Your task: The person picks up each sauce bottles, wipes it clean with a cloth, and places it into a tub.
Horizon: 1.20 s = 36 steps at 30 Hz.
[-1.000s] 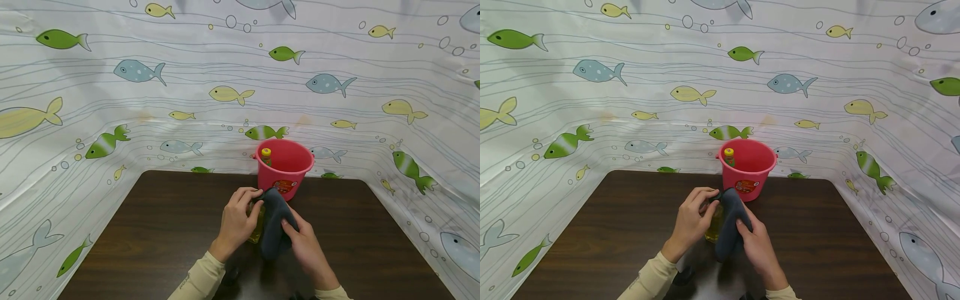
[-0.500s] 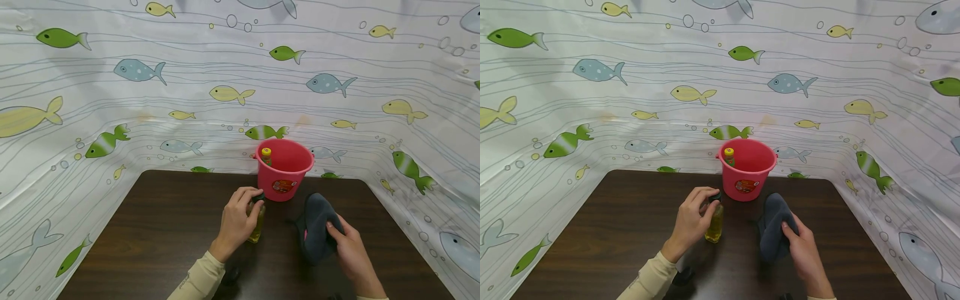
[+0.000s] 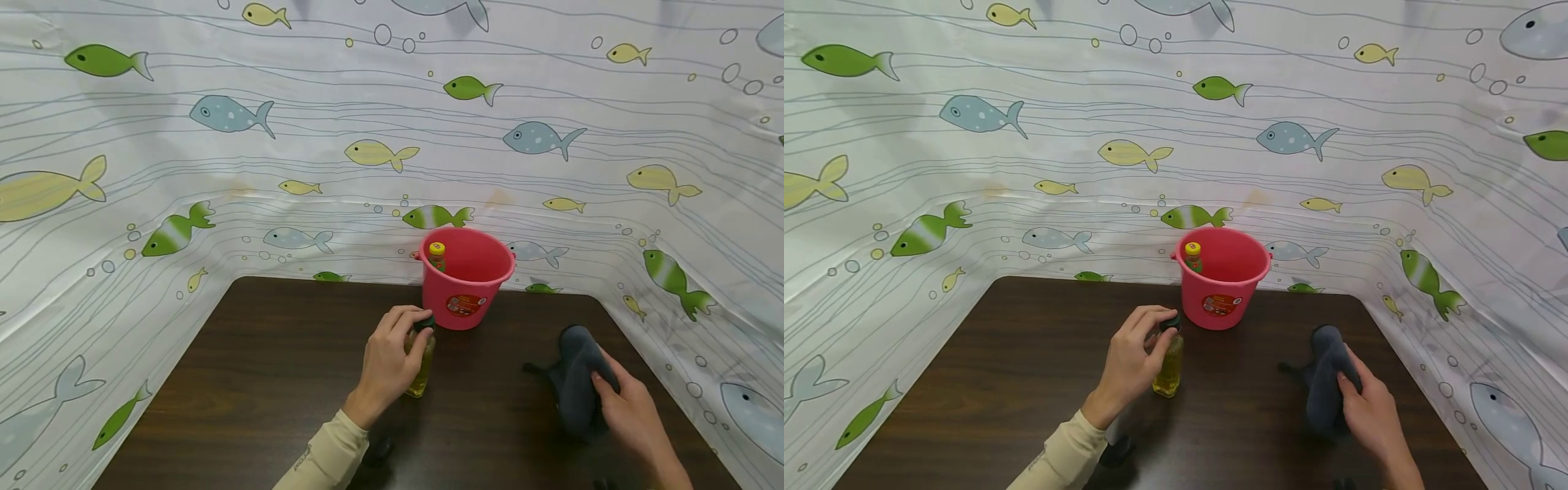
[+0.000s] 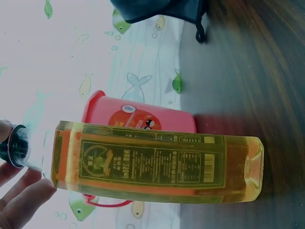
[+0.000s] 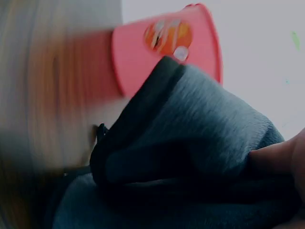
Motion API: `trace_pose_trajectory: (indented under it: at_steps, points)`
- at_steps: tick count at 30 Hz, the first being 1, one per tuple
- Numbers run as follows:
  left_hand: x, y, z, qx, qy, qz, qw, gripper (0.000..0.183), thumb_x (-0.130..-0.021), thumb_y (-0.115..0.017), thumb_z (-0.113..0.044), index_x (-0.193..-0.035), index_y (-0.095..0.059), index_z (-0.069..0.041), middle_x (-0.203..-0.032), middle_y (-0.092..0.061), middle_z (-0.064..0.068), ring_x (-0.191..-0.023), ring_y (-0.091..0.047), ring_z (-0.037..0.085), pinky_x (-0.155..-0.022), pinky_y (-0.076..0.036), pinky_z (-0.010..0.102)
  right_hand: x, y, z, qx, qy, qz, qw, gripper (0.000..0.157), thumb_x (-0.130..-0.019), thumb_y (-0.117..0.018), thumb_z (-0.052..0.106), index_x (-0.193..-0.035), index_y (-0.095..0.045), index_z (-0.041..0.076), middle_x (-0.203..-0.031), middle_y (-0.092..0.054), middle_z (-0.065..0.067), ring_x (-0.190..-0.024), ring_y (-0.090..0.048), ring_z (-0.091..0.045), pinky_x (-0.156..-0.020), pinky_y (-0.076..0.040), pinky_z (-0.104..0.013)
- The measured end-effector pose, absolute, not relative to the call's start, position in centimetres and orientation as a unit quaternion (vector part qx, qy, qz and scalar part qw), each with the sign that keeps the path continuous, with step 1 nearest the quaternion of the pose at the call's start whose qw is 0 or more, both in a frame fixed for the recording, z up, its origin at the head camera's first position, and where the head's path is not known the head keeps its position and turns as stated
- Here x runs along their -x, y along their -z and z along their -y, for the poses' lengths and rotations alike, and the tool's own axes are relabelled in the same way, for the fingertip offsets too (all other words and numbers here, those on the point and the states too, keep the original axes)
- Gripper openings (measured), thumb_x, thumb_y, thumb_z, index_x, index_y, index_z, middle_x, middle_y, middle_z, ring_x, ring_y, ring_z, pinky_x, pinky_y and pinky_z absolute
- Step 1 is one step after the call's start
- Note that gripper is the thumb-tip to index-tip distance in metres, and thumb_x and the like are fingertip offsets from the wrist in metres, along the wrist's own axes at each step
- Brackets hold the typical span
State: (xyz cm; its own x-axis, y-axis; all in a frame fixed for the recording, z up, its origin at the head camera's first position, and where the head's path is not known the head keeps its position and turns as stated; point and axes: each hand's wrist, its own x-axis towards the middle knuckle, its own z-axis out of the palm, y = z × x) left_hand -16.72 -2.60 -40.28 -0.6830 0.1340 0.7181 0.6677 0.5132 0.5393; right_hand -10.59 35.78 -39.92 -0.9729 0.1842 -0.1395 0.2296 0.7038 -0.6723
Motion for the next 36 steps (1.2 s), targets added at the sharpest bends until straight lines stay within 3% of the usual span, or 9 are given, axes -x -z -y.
trace_pose_trajectory:
  at_steps: [4, 9, 14, 16, 19, 21, 24, 30, 36]
  points:
    - [16.7, 40.3, 2.6, 0.249, 0.430, 0.810, 0.311, 0.027, -0.097, -0.077, -0.016, -0.124, -0.075, -0.010, -0.124, -0.071, 0.006, -0.081, -0.057, 0.017, -0.065, -0.050, 0.019, 10.8, 40.3, -36.5, -0.077, 0.235, -0.969, 0.000, 0.066, -0.113, -0.038, 0.021, -0.170, -0.009, 0.006, -0.157, -0.034, -0.045, -0.134, -0.045, -0.067, -0.093, -0.050, -0.071]
    - [16.7, 40.4, 2.7, 0.248, 0.430, 0.812, 0.306, 0.027, -0.098, -0.077, -0.016, -0.124, -0.075, -0.010, -0.125, -0.071, 0.006, -0.082, -0.060, 0.020, -0.065, -0.050, 0.019, 11.3, 42.1, -36.1, -0.024, 0.180, -0.983, -0.003, 0.069, -0.104, -0.047, 0.003, -0.166, -0.020, -0.004, -0.160, -0.032, -0.042, -0.136, -0.044, -0.066, -0.099, -0.047, -0.074]
    - [16.8, 40.4, 2.7, 0.247, 0.427, 0.813, 0.309, 0.028, -0.098, -0.077, -0.017, -0.125, -0.075, -0.011, -0.125, -0.072, 0.006, -0.082, -0.057, 0.015, -0.065, -0.050, 0.019, 11.3, 43.7, -34.7, 0.015, 0.192, -0.981, 0.024, 0.068, -0.100, -0.053, -0.001, -0.163, -0.029, -0.007, -0.160, -0.035, -0.041, -0.111, -0.065, -0.058, -0.089, -0.057, -0.061]
    - [16.8, 40.4, 2.7, 0.247, 0.426, 0.813, 0.311, 0.028, -0.098, -0.077, -0.017, -0.124, -0.076, -0.011, -0.125, -0.072, 0.006, -0.081, -0.056, 0.013, -0.065, -0.050, 0.019, 11.4, 43.8, -34.2, 0.020, 0.200, -0.978, 0.048, 0.066, -0.102, -0.055, 0.004, -0.163, -0.032, -0.005, -0.160, -0.036, -0.040, -0.112, -0.065, -0.057, -0.090, -0.057, -0.060]
    - [16.8, 40.4, 2.7, 0.247, 0.427, 0.812, 0.311, 0.028, -0.097, -0.077, -0.017, -0.124, -0.076, -0.011, -0.125, -0.072, 0.005, -0.082, -0.056, 0.012, -0.065, -0.050, 0.019, 11.6, 43.8, -33.7, 0.019, 0.208, -0.975, 0.081, 0.065, -0.107, -0.059, 0.021, -0.164, -0.035, 0.000, -0.164, -0.034, -0.037, -0.126, -0.056, -0.063, -0.097, -0.051, -0.068]
    - [16.8, 40.4, 2.7, 0.247, 0.428, 0.812, 0.310, 0.028, -0.098, -0.077, -0.017, -0.125, -0.076, -0.011, -0.125, -0.072, 0.005, -0.082, -0.056, 0.013, -0.066, -0.050, 0.019, 11.7, 43.8, -33.5, 0.025, 0.196, -0.977, 0.080, 0.069, -0.108, -0.060, 0.038, -0.162, -0.039, 0.001, -0.163, -0.035, -0.036, -0.144, -0.030, -0.070, -0.105, -0.039, -0.081]
    - [16.7, 40.4, 2.7, 0.248, 0.430, 0.811, 0.309, 0.028, -0.098, -0.077, -0.017, -0.125, -0.076, -0.011, -0.125, -0.072, 0.005, -0.082, -0.057, 0.015, -0.066, -0.049, 0.019, 12.1, 43.8, -33.3, 0.016, 0.197, -0.977, 0.081, 0.079, -0.108, -0.052, 0.056, -0.163, -0.037, 0.002, -0.165, -0.030, -0.037, -0.146, -0.019, -0.073, -0.106, -0.029, -0.088]
    - [16.7, 40.4, 2.7, 0.248, 0.432, 0.809, 0.312, 0.028, -0.098, -0.077, -0.017, -0.125, -0.076, -0.011, -0.125, -0.072, 0.006, -0.081, -0.058, 0.017, -0.065, -0.049, 0.019, 13.1, 44.5, -33.7, -0.023, 0.155, -0.982, 0.101, 0.086, -0.106, -0.040, 0.069, -0.169, -0.025, 0.013, -0.168, -0.014, -0.040, -0.145, -0.003, -0.078, -0.106, -0.012, -0.094]
    - [16.7, 40.4, 2.7, 0.250, 0.435, 0.806, 0.315, 0.028, -0.098, -0.077, -0.018, -0.125, -0.076, -0.010, -0.125, -0.072, 0.006, -0.080, -0.059, 0.021, -0.064, -0.048, 0.019, 13.5, 45.9, -33.9, -0.047, 0.158, -0.974, 0.157, 0.091, -0.104, -0.033, 0.076, -0.172, -0.012, 0.019, -0.169, 0.002, -0.040, -0.143, 0.007, -0.081, -0.103, -0.009, -0.097]
